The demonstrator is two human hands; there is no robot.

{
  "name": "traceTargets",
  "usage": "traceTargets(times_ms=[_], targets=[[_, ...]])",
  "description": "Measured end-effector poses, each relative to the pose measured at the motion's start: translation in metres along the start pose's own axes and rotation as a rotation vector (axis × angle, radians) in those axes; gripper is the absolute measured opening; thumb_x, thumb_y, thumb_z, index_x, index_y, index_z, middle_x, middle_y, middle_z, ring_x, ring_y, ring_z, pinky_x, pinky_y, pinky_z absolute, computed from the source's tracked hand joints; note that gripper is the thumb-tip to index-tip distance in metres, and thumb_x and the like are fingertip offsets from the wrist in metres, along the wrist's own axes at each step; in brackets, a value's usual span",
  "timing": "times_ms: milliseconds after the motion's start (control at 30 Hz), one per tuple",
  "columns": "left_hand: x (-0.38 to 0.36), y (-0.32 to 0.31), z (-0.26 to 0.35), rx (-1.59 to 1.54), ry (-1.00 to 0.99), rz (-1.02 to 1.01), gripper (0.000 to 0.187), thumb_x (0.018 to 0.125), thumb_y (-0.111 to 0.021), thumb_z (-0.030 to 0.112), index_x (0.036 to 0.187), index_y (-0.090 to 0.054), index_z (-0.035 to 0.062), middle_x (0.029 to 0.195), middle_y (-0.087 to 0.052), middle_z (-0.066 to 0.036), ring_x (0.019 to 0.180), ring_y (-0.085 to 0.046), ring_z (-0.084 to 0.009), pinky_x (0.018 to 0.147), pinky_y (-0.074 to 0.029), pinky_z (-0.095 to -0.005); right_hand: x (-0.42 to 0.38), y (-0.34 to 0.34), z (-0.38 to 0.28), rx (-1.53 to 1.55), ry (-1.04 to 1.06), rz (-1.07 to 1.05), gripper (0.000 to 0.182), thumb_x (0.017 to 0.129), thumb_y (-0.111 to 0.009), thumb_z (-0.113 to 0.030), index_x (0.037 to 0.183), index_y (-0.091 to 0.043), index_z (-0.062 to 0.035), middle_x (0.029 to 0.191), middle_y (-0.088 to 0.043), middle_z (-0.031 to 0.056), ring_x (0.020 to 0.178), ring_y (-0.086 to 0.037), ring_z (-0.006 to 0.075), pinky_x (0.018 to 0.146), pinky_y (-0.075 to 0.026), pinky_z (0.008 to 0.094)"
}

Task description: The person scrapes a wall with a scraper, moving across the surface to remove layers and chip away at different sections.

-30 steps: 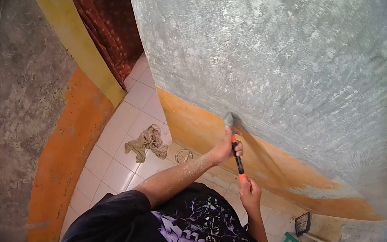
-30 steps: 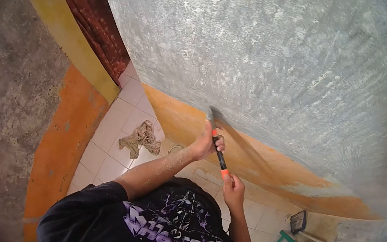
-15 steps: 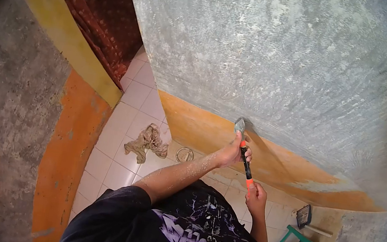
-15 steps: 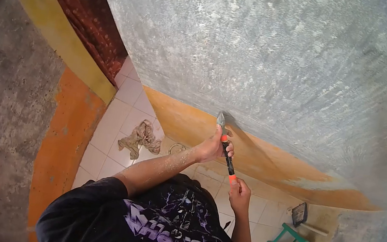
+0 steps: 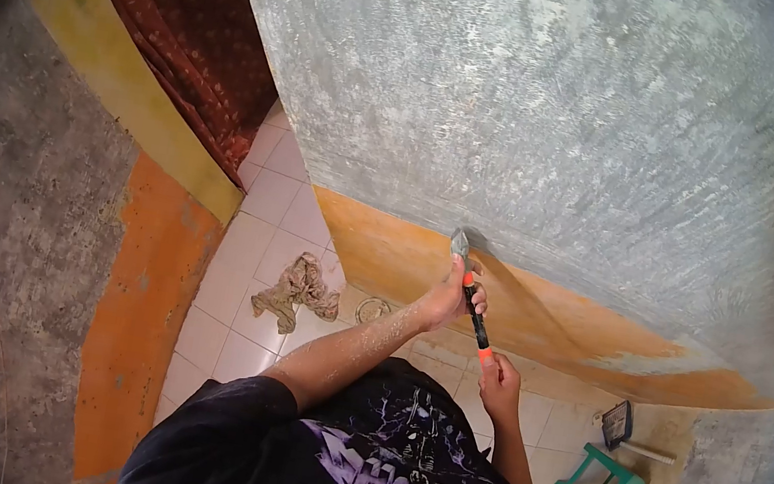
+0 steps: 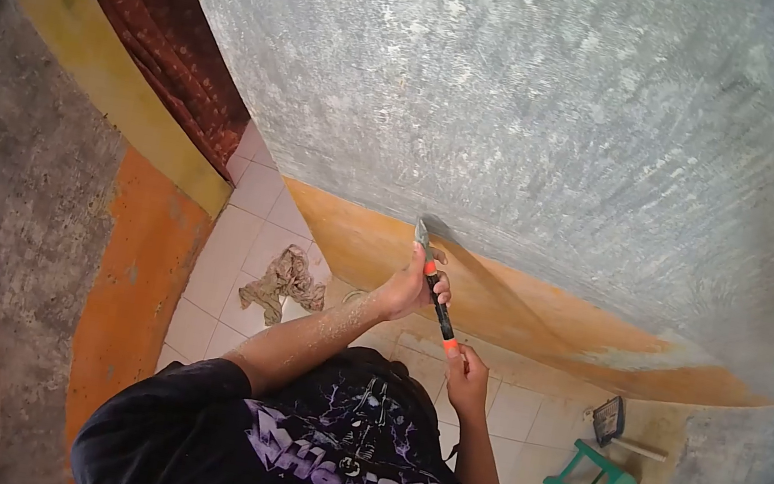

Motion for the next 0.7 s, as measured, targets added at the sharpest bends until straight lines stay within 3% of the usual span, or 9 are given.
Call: traceTargets(times_ms=[333,433,700], targets=[[0.004,-0.008,-0.001,-0.012,-0.026,0.015,0.061,0.095,-0.017,0.07,0.111,-0.035,0.014,0.071,-0.042,-0.004,0.069,-0.049,-0.0215,0.078,-0.046,-0.0422,0.0,0.012,-0.011,0.003,-0.029,-0.031,0.03,0.1,-0.057,-0.029,0.101,-0.062,0.0001,0.062,-0.045,-0.0062,0.048,-0.039,0.0034,0.043,-0.031,0.022],[0.004,0.007,0.007,-0.035,-0.075,0.013,0.063,0.094,-0.017,0.072,0.11,-0.035,0.0138,0.07,-0.041,-0.004,0.069,-0.048,-0.0211,0.078,-0.046,-0.0421,0.015,0.0,-0.013,-0.091,0.114,-0.007,0.029,0.1,-0.058,-0.028,0.102,-0.063,0.0007,0.063,-0.044,-0.0066,0.049,-0.039,0.0031,0.044,-0.03,0.0216],[-0.003,0.0,0.01,-0.024,-0.042,0.072,0.066,0.092,-0.017,0.075,0.11,-0.035,0.0146,0.068,-0.037,-0.002,0.067,-0.045,-0.0195,0.077,-0.046,-0.0417,0.008,-0.003,-0.015,-0.058,0.052,-0.007,0.03,0.099,-0.059,-0.029,0.101,-0.063,0.0006,0.063,-0.044,-0.0064,0.051,-0.039,0.0031,0.046,-0.03,0.0222]])
Point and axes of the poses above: each hand's wrist, its own x-axis towards the middle knuckle, its own y-axis out of the back of the hand, z = x × y, the point moved 6 cm from there along x, towards the middle knuckle
